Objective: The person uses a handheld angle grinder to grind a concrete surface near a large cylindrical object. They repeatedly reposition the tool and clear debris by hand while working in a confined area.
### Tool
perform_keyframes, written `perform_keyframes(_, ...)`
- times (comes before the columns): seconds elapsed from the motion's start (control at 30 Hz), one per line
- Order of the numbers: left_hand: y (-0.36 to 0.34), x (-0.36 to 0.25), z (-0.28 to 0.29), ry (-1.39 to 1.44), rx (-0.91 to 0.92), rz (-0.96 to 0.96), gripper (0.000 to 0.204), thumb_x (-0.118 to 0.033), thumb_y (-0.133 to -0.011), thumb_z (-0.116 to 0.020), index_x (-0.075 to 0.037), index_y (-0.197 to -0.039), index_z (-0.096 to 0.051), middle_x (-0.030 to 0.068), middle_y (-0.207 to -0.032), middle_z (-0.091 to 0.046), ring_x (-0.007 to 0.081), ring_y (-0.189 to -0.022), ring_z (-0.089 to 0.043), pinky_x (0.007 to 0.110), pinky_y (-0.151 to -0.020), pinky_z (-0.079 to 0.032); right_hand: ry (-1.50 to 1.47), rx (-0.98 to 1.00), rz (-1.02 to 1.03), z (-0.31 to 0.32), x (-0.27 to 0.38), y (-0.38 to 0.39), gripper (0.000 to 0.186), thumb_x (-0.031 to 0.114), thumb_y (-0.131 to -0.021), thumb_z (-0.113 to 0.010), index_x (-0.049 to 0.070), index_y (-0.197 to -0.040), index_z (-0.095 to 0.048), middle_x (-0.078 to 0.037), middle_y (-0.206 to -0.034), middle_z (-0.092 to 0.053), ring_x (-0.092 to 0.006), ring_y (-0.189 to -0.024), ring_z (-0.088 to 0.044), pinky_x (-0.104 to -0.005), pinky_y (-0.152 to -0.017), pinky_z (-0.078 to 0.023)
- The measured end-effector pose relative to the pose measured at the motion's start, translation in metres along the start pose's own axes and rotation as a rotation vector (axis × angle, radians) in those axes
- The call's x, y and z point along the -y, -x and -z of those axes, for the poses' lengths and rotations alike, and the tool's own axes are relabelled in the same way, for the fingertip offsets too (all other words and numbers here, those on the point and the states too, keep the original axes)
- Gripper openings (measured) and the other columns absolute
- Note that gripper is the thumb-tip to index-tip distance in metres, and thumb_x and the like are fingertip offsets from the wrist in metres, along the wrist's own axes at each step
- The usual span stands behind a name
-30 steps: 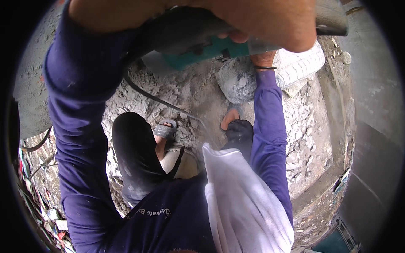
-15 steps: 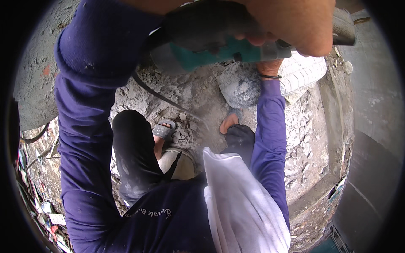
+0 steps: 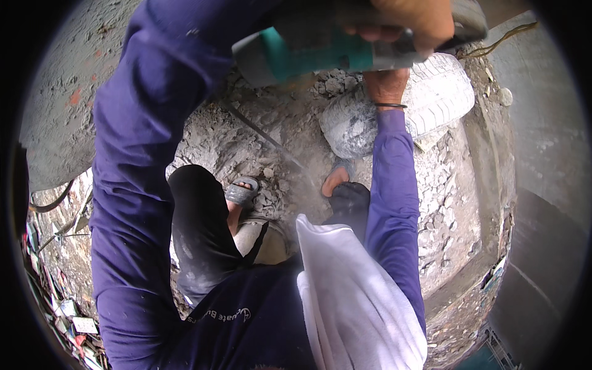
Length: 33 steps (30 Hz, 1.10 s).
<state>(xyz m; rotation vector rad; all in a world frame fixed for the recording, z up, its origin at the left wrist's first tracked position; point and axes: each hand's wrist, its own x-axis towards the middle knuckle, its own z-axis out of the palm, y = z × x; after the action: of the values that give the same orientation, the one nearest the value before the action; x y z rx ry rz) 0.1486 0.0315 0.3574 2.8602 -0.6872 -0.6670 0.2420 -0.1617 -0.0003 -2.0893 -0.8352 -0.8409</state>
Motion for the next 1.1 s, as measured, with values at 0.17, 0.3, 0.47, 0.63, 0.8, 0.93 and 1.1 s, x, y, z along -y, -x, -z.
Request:
perform_keyframes(0.17, -0.012, 0.012, -0.005, 0.077, -0.032, 0.025, 0.036, -0.027, -0.099, -0.053, -0.006, -0.113, -0.078, 0.0130, -0.108, -0.080, 0.0344, -0.100, -0.075, 0.051, -0.089, -0.057, 0.027, 0.002, -0.168, -0.002, -0.018, -0.010, 0.049, 0.023, -0.077, -0.092, 0.003, -0.116, -0.071, -0.017, -0.105, -0.077, -0.0384, -0.096, -0.075, -0.0453, -0.080, -0.059)
perform_keyframes(0.3, -0.025, 0.014, -0.010, 0.136, -0.055, 0.046, 0.035, -0.026, -0.099, -0.053, -0.006, -0.112, -0.078, 0.0131, -0.108, -0.080, 0.0344, -0.099, -0.075, 0.051, -0.089, -0.056, -0.109, 0.037, -0.225, -0.004, -0.042, -0.011, 0.054, 0.023, -0.072, -0.097, 0.002, -0.114, -0.070, -0.016, -0.107, -0.074, -0.0338, -0.097, -0.074, -0.0426, -0.082, -0.059)
perform_keyframes(0.47, -0.044, 0.026, -0.016, 0.192, -0.067, 0.089, 0.034, -0.026, -0.098, -0.053, -0.005, -0.111, -0.078, 0.0132, -0.107, -0.080, 0.0345, -0.099, -0.075, 0.052, -0.089, -0.056, -0.252, 0.038, -0.364, -0.003, -0.019, -0.018, 0.054, 0.024, -0.073, -0.098, 0.001, -0.113, -0.070, -0.015, -0.106, -0.075, -0.0280, -0.093, -0.075, -0.0384, -0.081, -0.059)
perform_keyframes(0.63, -0.063, 0.028, -0.017, 0.224, -0.061, 0.115, 0.033, -0.025, -0.098, -0.054, -0.005, -0.109, -0.078, 0.0133, -0.106, -0.080, 0.0345, -0.098, -0.075, 0.052, -0.089, -0.055, -0.144, 0.056, -0.418, -0.001, -0.021, -0.009, 0.048, 0.029, -0.074, -0.097, 0.002, -0.108, -0.075, -0.014, -0.096, -0.081, -0.0281, -0.088, -0.079, -0.0377, -0.080, -0.061)
perform_keyframes(0.8, -0.080, 0.034, -0.019, 0.241, -0.053, 0.131, 0.033, -0.025, -0.098, -0.054, -0.005, -0.108, -0.078, 0.0135, -0.105, -0.080, 0.0345, -0.097, -0.075, 0.053, -0.089, -0.055, -0.073, 0.014, -0.387, -0.005, -0.012, -0.009, 0.047, 0.034, -0.075, -0.096, 0.000, -0.100, -0.076, -0.016, -0.090, -0.079, -0.0322, -0.084, -0.079, -0.0395, -0.075, -0.061)
perform_keyframes(0.93, -0.091, 0.037, -0.019, 0.258, -0.050, 0.135, 0.032, -0.024, -0.098, -0.054, -0.005, -0.107, -0.078, 0.0136, -0.104, -0.080, 0.0346, -0.096, -0.075, 0.053, -0.089, -0.055, 0.037, 0.023, -0.231, -0.006, -0.014, -0.002, 0.042, 0.031, -0.080, -0.091, 0.001, -0.104, -0.074, -0.017, -0.092, -0.078, -0.0359, -0.085, -0.077, -0.0423, -0.074, -0.060)
perform_keyframes(1.1, -0.103, 0.040, -0.017, 0.291, -0.055, 0.128, 0.031, -0.024, -0.098, -0.054, -0.005, -0.106, -0.078, 0.0137, -0.103, -0.080, 0.0346, -0.095, -0.075, 0.053, -0.089, -0.054, 0.029, 0.022, -0.144, -0.006, -0.024, 0.000, 0.030, 0.022, -0.085, -0.084, 0.007, -0.108, -0.072, -0.016, -0.094, -0.073, -0.0400, -0.087, -0.072, -0.0462, -0.077, -0.057)
